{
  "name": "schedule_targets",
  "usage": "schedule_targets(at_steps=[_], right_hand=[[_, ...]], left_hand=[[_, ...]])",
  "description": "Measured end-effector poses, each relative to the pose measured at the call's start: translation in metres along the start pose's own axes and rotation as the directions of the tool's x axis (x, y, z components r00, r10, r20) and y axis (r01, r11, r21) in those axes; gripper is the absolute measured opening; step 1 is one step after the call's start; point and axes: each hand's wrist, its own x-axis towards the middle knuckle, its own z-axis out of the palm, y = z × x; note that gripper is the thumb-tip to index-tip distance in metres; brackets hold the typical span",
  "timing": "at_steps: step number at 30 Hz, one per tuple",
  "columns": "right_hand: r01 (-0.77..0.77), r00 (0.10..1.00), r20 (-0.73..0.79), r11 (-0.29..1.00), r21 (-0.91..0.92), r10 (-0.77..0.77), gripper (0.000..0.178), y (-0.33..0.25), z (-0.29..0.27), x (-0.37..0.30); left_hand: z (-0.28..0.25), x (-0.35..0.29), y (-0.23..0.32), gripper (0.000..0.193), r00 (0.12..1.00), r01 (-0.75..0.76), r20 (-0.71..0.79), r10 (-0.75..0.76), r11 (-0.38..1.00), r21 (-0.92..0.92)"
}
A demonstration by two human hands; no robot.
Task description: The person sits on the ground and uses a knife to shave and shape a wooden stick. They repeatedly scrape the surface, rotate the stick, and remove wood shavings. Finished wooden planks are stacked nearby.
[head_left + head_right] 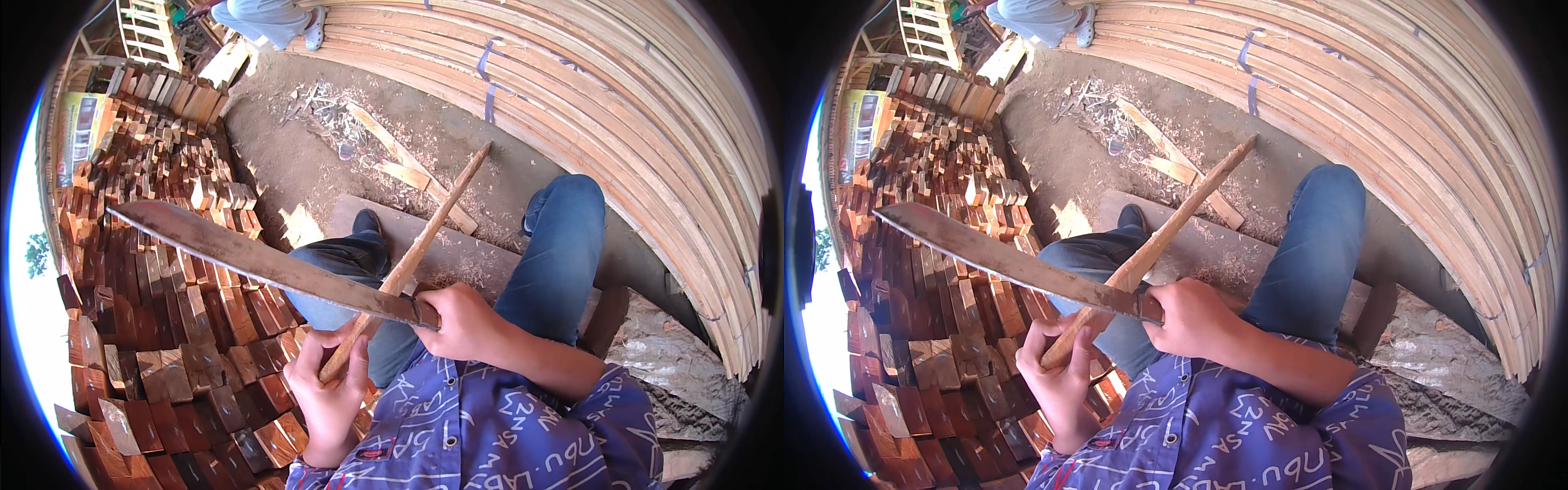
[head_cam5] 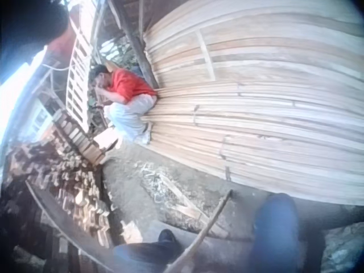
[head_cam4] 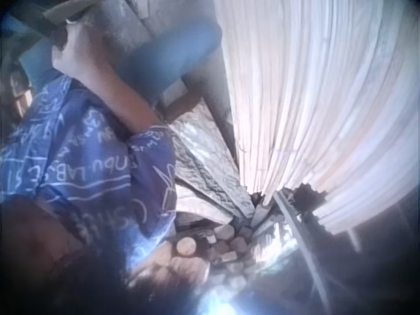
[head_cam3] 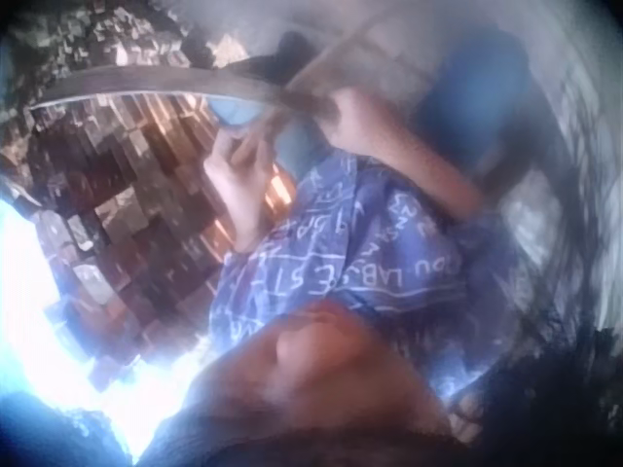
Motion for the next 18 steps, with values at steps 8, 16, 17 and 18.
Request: schedule_targets(at_steps=[8, 16, 17, 18], right_hand=[[-0.466, 0.884, -0.087, 0.883, -0.062, 0.460, 0.021, 0.085, -0.031, -0.011], [-0.237, 0.971, 0.016, 0.970, -0.051, 0.238, 0.023, 0.021, -0.010, 0.002], [-0.224, 0.974, -0.005, 0.971, -0.085, 0.225, 0.021, 0.036, -0.006, 0.004], [-0.207, 0.978, -0.019, 0.971, -0.123, 0.206, 0.020, 0.042, -0.006, 0.008]], left_hand=[[-0.002, 0.002, 0.008, 0.015, 0.999, -0.031, 0.025, 0.030, 0.998, 0.061], [-0.004, 0.008, 0.010, 0.016, 1.000, 0.008, 0.009, -0.009, 0.999, 0.040], [-0.005, 0.007, 0.011, 0.015, 1.000, 0.013, 0.013, -0.014, 0.998, 0.063], [-0.006, 0.006, 0.011, 0.015, 1.000, 0.023, 0.009, -0.024, 0.996, 0.086]])
